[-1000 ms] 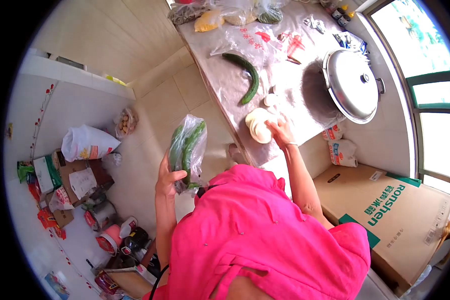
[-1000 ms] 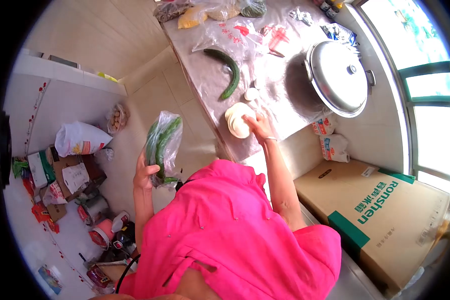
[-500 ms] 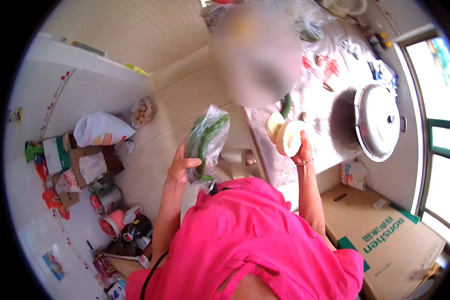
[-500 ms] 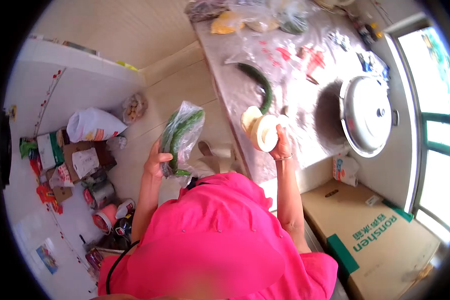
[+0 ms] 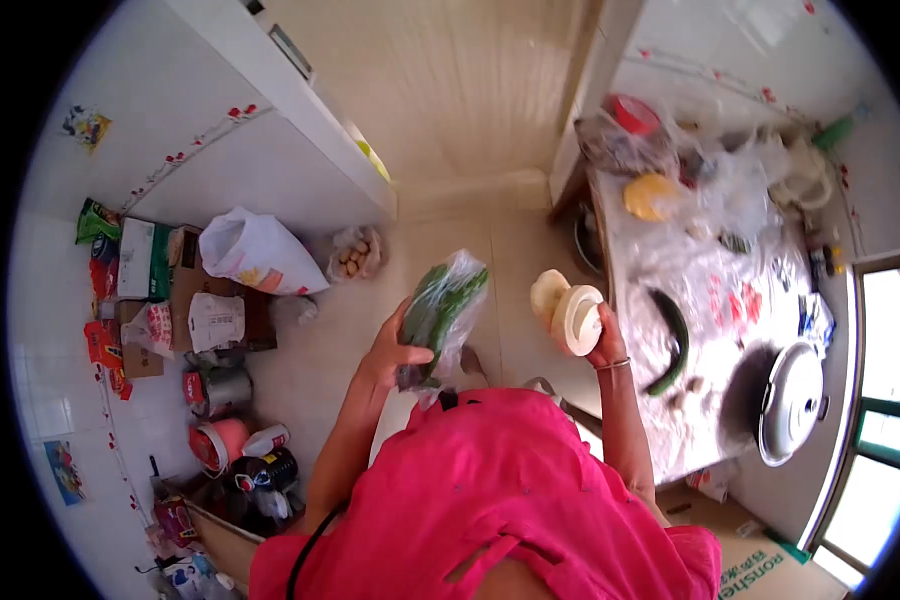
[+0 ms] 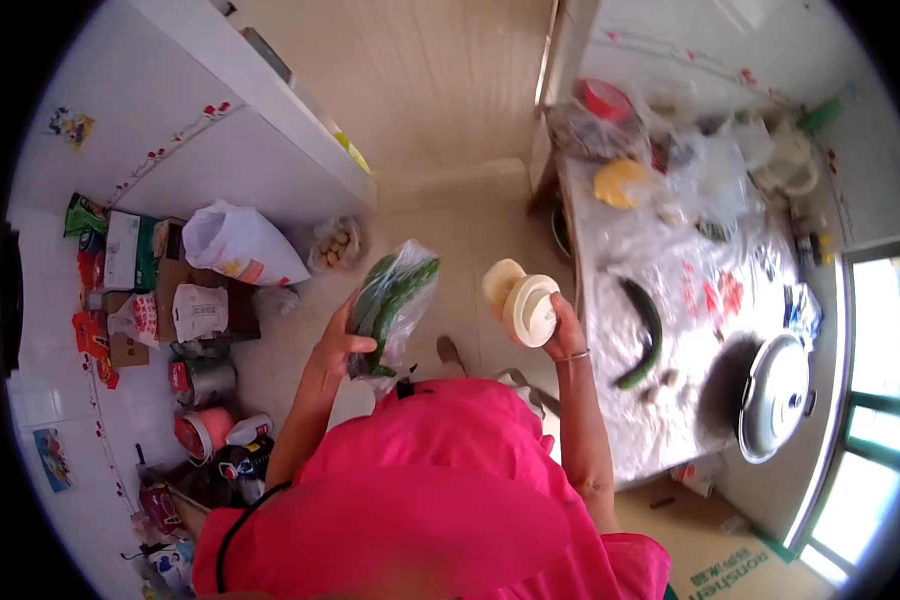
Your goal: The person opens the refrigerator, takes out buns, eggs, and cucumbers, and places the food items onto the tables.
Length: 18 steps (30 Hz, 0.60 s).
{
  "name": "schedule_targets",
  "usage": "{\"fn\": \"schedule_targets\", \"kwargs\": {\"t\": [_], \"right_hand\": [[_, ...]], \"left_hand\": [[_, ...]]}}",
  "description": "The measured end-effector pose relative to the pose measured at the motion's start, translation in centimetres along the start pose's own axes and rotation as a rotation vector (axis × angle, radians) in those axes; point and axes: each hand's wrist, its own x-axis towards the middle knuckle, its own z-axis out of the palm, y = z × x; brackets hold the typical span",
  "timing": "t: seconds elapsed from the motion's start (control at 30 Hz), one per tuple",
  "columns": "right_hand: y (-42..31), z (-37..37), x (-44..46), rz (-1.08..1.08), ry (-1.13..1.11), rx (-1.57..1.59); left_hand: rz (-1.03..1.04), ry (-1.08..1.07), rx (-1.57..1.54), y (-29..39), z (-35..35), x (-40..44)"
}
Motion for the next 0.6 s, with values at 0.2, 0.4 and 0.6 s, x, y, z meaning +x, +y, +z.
{"fn": "schedule_targets", "kwargs": {"t": [0.2, 0.4, 0.6], "right_hand": [[0.3, 10.7, 14.8, 0.087, -0.158, -0.073], [-1.5, 20.2, 30.1, 0.108, -0.286, -0.267], [-5.3, 30.3, 46.9, 0.149, -0.473, -0.389]], "left_hand": [[0.085, 0.193, -0.1, 4.7, -8.9, 0.8], [0.165, 0.284, -0.159, 8.5, -13.3, 5.7], [0.268, 0.314, -0.168, 12.7, -18.5, 16.1]]}}
